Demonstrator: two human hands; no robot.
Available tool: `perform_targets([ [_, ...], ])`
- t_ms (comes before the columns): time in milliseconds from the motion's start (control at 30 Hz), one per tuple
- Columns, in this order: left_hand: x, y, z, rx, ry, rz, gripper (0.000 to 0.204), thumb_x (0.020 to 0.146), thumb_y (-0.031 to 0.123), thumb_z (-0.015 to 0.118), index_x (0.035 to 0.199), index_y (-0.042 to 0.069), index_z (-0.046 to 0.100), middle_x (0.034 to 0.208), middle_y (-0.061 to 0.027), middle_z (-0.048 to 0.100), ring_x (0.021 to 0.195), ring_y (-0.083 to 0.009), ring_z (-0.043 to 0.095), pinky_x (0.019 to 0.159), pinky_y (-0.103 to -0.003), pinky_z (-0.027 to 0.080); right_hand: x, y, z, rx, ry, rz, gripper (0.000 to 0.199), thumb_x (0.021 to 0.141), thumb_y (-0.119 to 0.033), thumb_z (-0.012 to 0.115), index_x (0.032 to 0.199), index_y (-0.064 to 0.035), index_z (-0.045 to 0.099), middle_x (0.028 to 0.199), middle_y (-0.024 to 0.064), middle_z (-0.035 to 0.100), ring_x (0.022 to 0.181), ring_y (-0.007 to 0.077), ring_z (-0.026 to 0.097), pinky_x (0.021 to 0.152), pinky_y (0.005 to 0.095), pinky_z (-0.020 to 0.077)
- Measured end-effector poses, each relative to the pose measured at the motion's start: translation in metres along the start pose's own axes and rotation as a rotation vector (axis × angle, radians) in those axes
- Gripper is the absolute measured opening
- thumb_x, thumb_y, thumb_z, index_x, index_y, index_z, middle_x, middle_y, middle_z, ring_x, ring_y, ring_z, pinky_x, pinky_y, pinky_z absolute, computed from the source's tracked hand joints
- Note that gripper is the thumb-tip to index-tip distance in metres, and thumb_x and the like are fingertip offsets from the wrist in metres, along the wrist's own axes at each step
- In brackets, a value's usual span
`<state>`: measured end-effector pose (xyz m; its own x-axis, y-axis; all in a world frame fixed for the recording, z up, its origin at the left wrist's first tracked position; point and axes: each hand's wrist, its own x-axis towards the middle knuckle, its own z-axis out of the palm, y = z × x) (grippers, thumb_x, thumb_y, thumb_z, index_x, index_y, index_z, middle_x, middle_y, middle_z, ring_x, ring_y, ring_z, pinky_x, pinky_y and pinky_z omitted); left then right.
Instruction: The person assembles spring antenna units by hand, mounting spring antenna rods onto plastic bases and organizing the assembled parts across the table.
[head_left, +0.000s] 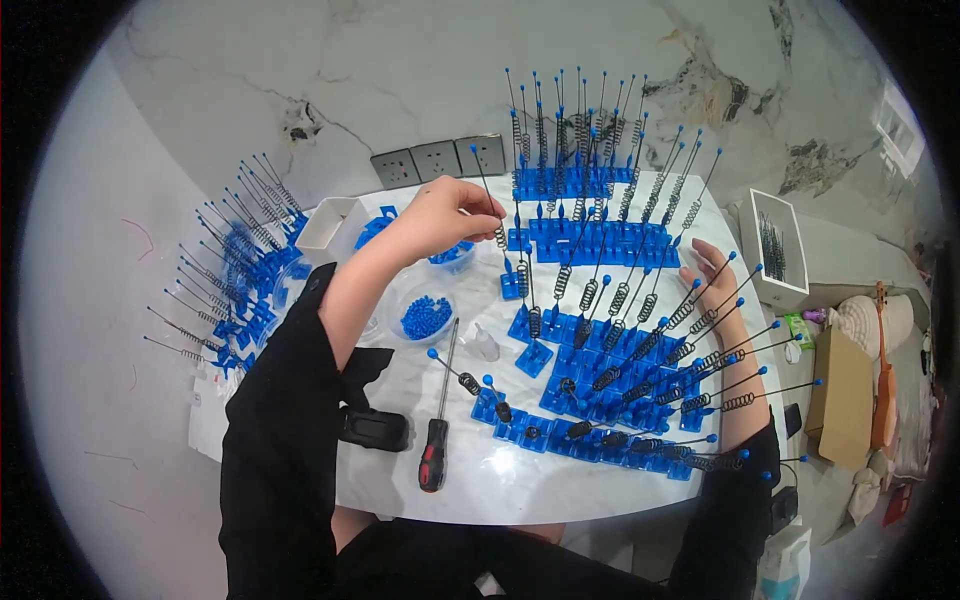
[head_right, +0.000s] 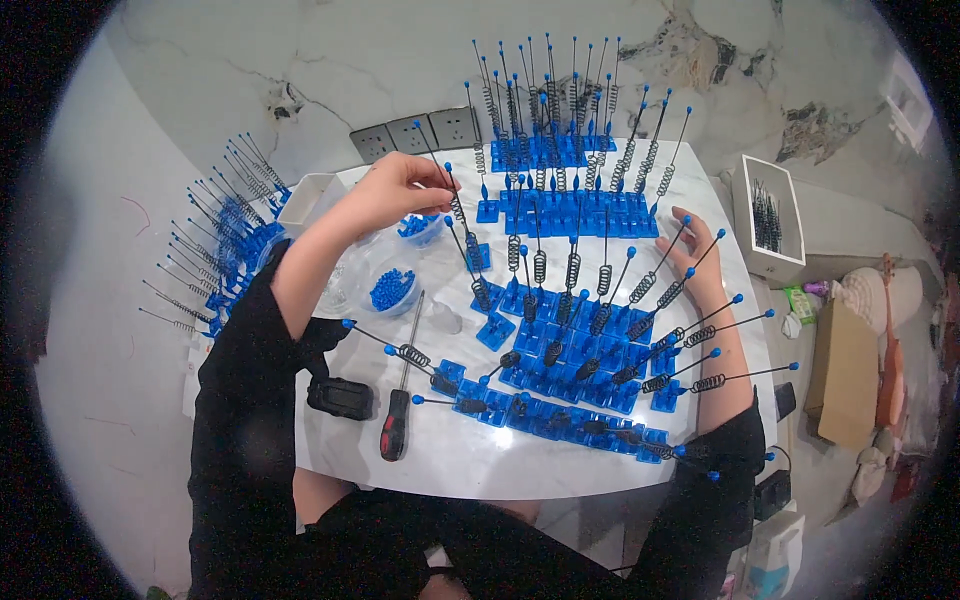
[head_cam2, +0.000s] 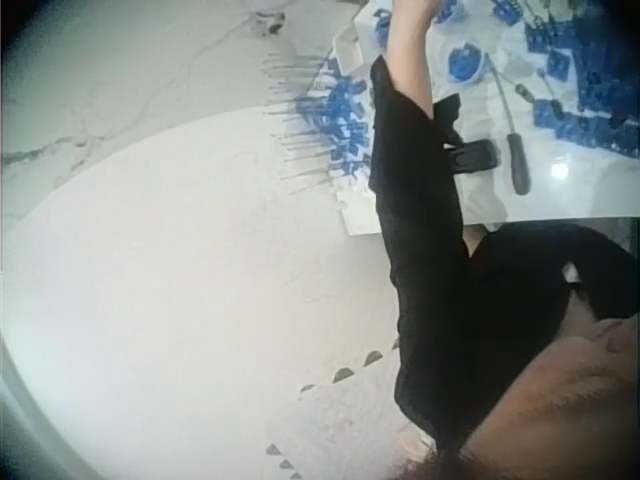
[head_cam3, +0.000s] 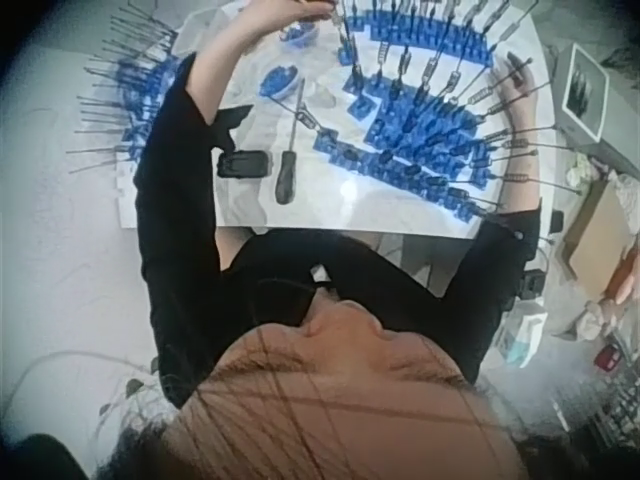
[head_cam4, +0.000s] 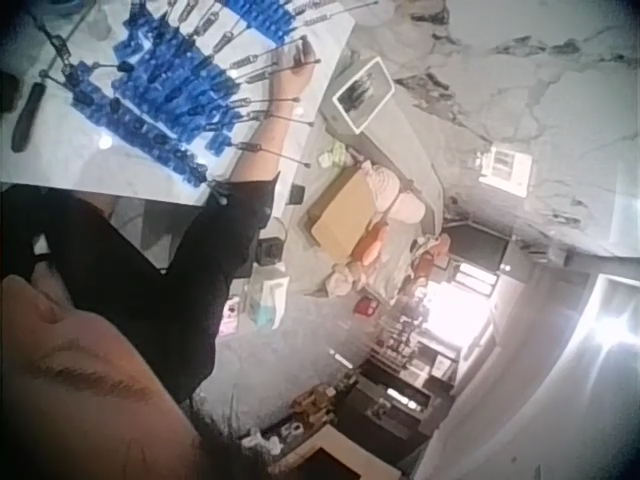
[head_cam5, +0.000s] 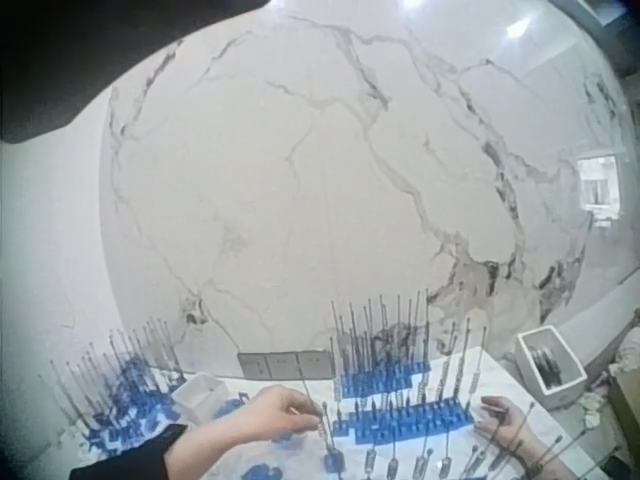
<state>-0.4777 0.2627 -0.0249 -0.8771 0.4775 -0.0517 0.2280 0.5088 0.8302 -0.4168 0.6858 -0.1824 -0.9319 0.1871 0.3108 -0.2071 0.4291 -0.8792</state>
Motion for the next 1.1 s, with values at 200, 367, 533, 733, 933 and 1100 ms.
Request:
perform_targets([
  [200,0.026,-0.006,0.009,0.127,0.110,0.114,0.017,0.083,0.008,0.067,0.096,-0.004,0.069,0.080,-0.0102,0.071,0.072,-0.0132,0.069,0.067,-0.026,0.055,0.001,0.000,0.002,-0.012,-0.024,-0.002,0.056,0.079,-0.014,0.076,0.130,-0.0066,0.053,0.133,0.0090,0.055,0.123,0.0212,0.051,0.104,0.0357,0.0378],
  [367,0.039,-0.002,0.017,0.216,0.156,0.199,0.016,0.080,0.005,0.064,0.094,-0.001,0.070,0.083,-0.0125,0.071,0.074,-0.0181,0.070,0.069,-0.029,0.055,0.001,0.009,0.000,0.010,-0.024,-0.013,0.057,0.079,-0.014,0.076,0.131,-0.0074,0.053,0.133,0.0089,0.055,0.123,0.0211,0.051,0.104,0.0353,0.0375],
  [533,0.041,-0.003,0.018,0.271,0.195,0.228,0.018,0.078,0.003,0.063,0.093,-0.001,0.071,0.085,-0.0136,0.071,0.075,-0.0196,0.071,0.072,-0.030,0.055,0.002,0.010,0.001,0.035,-0.032,-0.022,0.057,0.079,-0.012,0.076,0.131,-0.0070,0.052,0.132,0.0088,0.055,0.124,0.0213,0.051,0.104,0.0344,0.0373],
  [733,0.040,-0.002,0.017,0.307,0.190,0.216,0.019,0.079,0.005,0.064,0.096,0.000,0.071,0.086,-0.0126,0.072,0.078,-0.0185,0.071,0.074,-0.029,0.055,0.002,0.008,0.001,0.034,-0.052,-0.008,0.060,0.079,-0.010,0.076,0.133,-0.0043,0.050,0.134,0.0115,0.054,0.127,0.0224,0.049,0.108,0.0344,0.0353],
  [933,0.040,0.000,0.017,0.362,0.195,0.199,0.021,0.080,0.009,0.067,0.099,0.001,0.071,0.090,-0.0118,0.073,0.082,-0.0174,0.071,0.076,-0.028,0.054,0.001,0.002,0.003,-0.044,-0.070,-0.002,0.062,0.079,-0.008,0.074,0.135,0.0000,0.048,0.134,0.0154,0.054,0.126,0.0235,0.050,0.108,0.0337,0.0363],
  [1100,0.038,0.006,0.017,0.374,0.187,0.139,0.030,0.076,0.011,0.071,0.103,0.000,0.070,0.098,-0.0121,0.072,0.090,-0.0197,0.069,0.084,-0.029,0.052,0.003,0.018,0.000,-0.089,-0.038,-0.080,0.054,0.080,-0.010,0.073,0.129,0.0029,0.054,0.131,0.0167,0.055,0.123,0.0250,0.053,0.105,0.0337,0.0402],
])
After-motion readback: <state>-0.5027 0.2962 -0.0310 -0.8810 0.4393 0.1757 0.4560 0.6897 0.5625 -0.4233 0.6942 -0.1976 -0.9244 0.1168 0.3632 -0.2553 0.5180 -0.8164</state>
